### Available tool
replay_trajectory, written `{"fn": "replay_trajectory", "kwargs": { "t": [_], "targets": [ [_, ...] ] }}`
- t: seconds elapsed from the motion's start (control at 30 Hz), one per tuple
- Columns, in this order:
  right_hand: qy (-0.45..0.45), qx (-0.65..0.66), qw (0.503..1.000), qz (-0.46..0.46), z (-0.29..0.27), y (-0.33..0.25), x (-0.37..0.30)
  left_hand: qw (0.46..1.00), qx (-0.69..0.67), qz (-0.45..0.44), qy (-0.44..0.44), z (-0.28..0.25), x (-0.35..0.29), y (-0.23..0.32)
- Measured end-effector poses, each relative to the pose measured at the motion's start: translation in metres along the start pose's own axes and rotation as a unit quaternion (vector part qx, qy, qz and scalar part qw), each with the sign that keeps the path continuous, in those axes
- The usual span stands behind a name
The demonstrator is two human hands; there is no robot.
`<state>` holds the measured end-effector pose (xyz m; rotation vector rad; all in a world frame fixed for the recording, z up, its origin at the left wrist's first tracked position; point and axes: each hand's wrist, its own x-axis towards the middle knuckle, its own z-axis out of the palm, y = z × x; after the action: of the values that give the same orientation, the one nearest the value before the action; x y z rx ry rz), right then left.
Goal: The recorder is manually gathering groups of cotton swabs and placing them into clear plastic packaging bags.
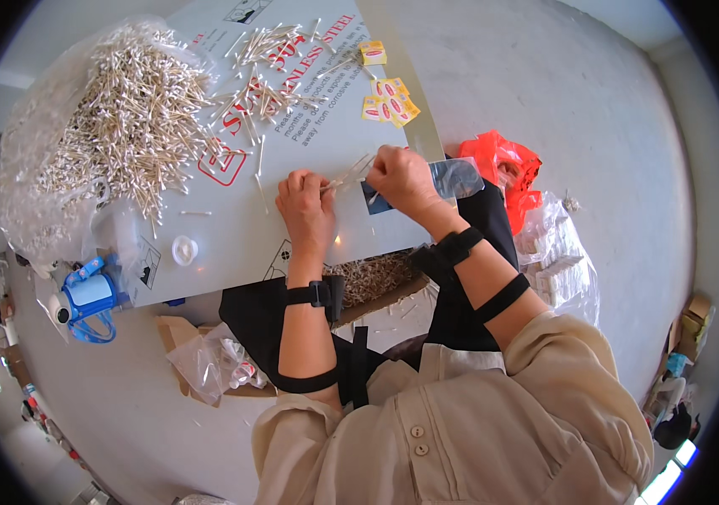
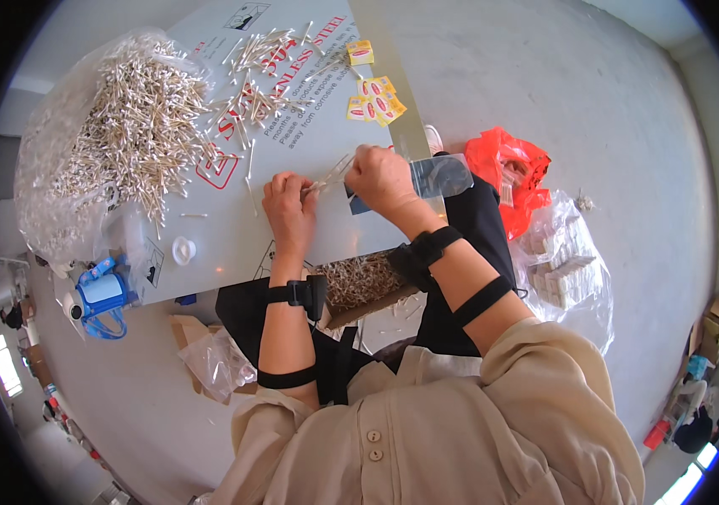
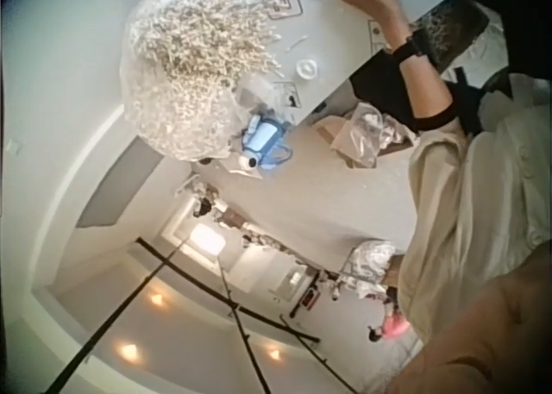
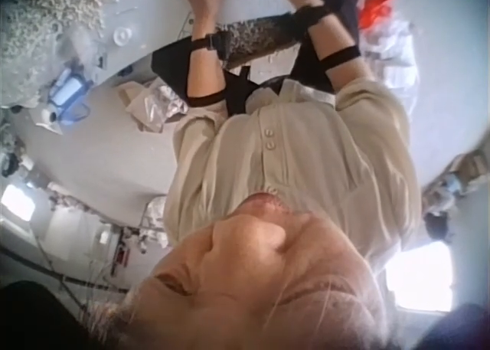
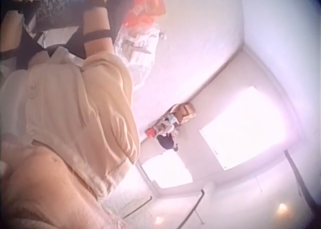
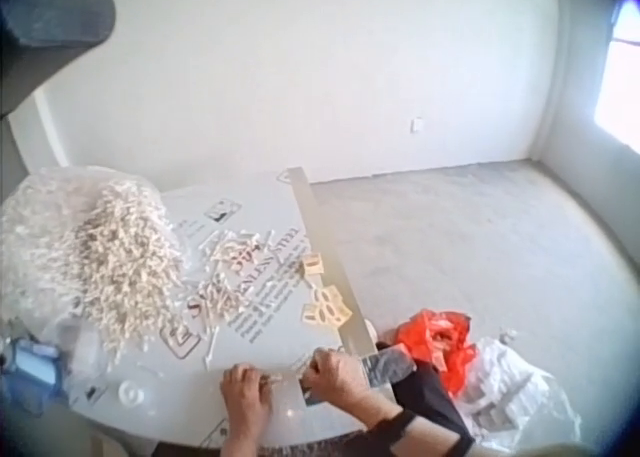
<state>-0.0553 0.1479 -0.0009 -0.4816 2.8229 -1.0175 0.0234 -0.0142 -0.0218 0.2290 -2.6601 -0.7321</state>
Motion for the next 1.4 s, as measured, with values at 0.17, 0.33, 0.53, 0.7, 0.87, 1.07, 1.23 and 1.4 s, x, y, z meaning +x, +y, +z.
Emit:
{"fn": "replay_trajectory", "kwargs": {
  "t": [0.17,0.33,0.53,0.7,0.87,1.07,1.23,1.4],
  "targets": [
    [0.011,0.227,0.97,0.086,0.002,0.012,0.001,0.999,-0.031,0.0,0.017,0.005,0.003,-0.005],
    [0.018,0.499,0.842,0.203,0.021,0.008,-0.016,0.999,-0.043,0.009,0.015,0.006,0.008,-0.007],
    [0.069,0.3,0.94,0.148,0.014,0.001,-0.015,0.998,-0.06,0.012,0.001,0.005,0.014,-0.018],
    [0.08,0.216,0.972,0.036,0.009,-0.002,-0.023,0.994,-0.087,-0.011,0.064,0.006,0.011,-0.01],
    [0.084,0.166,0.982,0.01,0.01,0.004,-0.029,0.987,-0.121,-0.065,0.082,0.002,0.019,-0.011],
    [0.062,0.147,0.987,0.009,0.014,0.002,-0.04,0.994,0.054,-0.052,-0.083,0.007,0.055,0.007],
    [0.084,0.189,0.978,0.0,0.017,-0.001,-0.039,0.964,-0.191,-0.178,-0.048,0.016,0.074,-0.013],
    [0.084,0.211,0.974,0.013,0.011,0.01,-0.041,0.939,-0.231,-0.25,-0.048,0.01,0.074,-0.014]
  ]
}}
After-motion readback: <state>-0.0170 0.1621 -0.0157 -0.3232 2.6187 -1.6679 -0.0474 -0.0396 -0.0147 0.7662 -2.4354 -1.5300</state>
